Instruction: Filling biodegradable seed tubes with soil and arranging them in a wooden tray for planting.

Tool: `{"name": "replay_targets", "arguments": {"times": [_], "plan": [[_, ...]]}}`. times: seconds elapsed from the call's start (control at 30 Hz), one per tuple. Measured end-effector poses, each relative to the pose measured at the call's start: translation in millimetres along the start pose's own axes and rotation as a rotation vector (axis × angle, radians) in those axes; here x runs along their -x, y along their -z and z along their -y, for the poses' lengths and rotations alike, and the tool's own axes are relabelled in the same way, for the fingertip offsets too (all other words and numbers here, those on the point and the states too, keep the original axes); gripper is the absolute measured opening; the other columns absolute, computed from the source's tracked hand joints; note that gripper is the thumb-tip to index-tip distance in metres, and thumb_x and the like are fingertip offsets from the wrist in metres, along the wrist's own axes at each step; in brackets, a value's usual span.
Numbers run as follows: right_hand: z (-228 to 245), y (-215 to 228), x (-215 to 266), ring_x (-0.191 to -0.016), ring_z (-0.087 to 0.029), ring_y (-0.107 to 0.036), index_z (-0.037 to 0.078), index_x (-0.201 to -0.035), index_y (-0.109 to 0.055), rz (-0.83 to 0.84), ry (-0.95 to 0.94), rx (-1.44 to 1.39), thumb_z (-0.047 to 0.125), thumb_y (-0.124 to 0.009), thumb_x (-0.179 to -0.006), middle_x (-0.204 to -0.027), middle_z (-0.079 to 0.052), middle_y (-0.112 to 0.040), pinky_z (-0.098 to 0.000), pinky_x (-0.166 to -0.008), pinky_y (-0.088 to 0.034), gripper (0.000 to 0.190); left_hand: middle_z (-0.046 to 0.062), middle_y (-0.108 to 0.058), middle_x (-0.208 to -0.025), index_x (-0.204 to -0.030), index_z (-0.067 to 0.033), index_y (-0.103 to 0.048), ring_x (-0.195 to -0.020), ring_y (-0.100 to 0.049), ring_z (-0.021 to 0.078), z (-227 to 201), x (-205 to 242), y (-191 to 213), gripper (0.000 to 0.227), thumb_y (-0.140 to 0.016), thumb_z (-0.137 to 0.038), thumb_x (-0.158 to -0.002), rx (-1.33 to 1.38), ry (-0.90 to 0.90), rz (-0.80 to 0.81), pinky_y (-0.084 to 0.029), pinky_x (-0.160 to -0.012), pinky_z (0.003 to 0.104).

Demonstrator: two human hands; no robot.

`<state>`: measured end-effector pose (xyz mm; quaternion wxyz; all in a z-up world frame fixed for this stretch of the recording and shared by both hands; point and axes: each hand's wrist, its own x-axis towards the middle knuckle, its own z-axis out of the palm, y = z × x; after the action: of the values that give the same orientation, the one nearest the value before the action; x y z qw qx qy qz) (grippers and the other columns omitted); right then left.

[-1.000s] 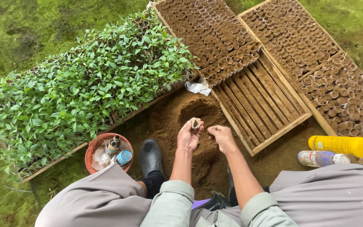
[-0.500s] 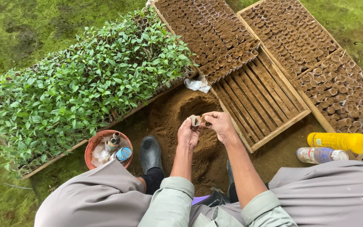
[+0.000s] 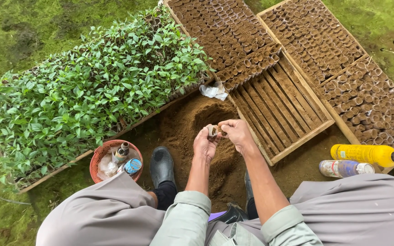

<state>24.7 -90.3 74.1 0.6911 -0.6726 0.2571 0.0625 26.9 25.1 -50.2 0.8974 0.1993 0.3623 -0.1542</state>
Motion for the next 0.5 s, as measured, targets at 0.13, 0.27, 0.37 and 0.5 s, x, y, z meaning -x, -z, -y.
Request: {"name": "replay_targets", "arguments": {"times": [0.13, 0.27, 0.37, 0.5], "plan": [[-0.1, -2.0, -0.3, -0.072, -0.023, -0.073, -0.006, -0.107, -0.075, -0.003, -0.006, 0.010, -0.003, -0.065, -0.087, -0.090, -0.025, -0.074, -0.0369, -0.069, -0.066, 0.023, 0.026, -0.074, -0.108, -0.118, -0.0036, -0.070, -0.083, -0.076, 0.0325, 1.9, -3.1, 1.7, 0.025, -0.060, -0.021, -0.103, 0.001, -0.003, 0.000, -0.070, -0.074, 0.045], [0.3, -3.2, -0.1, -0.075, -0.022, -0.072, -0.007, -0.108, -0.075, -0.002, -0.006, 0.028, -0.002, -0.064, -0.087, -0.093, -0.026, -0.074, -0.0368, -0.071, -0.066, 0.024, 0.025, -0.073, -0.110, -0.119, -0.0038, -0.069, -0.085, -0.076, 0.0327, 2.8, -3.3, 2.1, 0.024, -0.060, -0.021, -0.104, 0.000, 0.004, 0.003, -0.069, -0.075, 0.045], [-0.3, -4.0, 1.1, -0.079, -0.022, -0.071, -0.008, -0.109, -0.074, 0.000, -0.009, 0.038, -0.001, -0.063, -0.088, -0.096, -0.028, -0.073, -0.0373, -0.073, -0.066, 0.025, 0.026, -0.073, -0.110, -0.120, -0.0041, -0.068, -0.085, -0.076, 0.0331, 2.3, -2.7, 0.7, 0.025, -0.059, -0.021, -0.104, -0.010, 0.008, 0.012, -0.069, -0.075, 0.044], [-1.8, -5.0, -1.8, -0.081, -0.023, -0.072, -0.007, -0.110, -0.074, -0.002, -0.010, 0.045, 0.000, -0.063, -0.089, -0.099, -0.029, -0.073, -0.0385, -0.074, -0.066, 0.025, 0.026, -0.073, -0.109, -0.121, -0.0043, -0.067, -0.084, -0.076, 0.0334, 1.5, -1.2, 0.4, 0.025, -0.057, -0.021, -0.105, -0.015, 0.011, 0.021, -0.069, -0.074, 0.044]]}}
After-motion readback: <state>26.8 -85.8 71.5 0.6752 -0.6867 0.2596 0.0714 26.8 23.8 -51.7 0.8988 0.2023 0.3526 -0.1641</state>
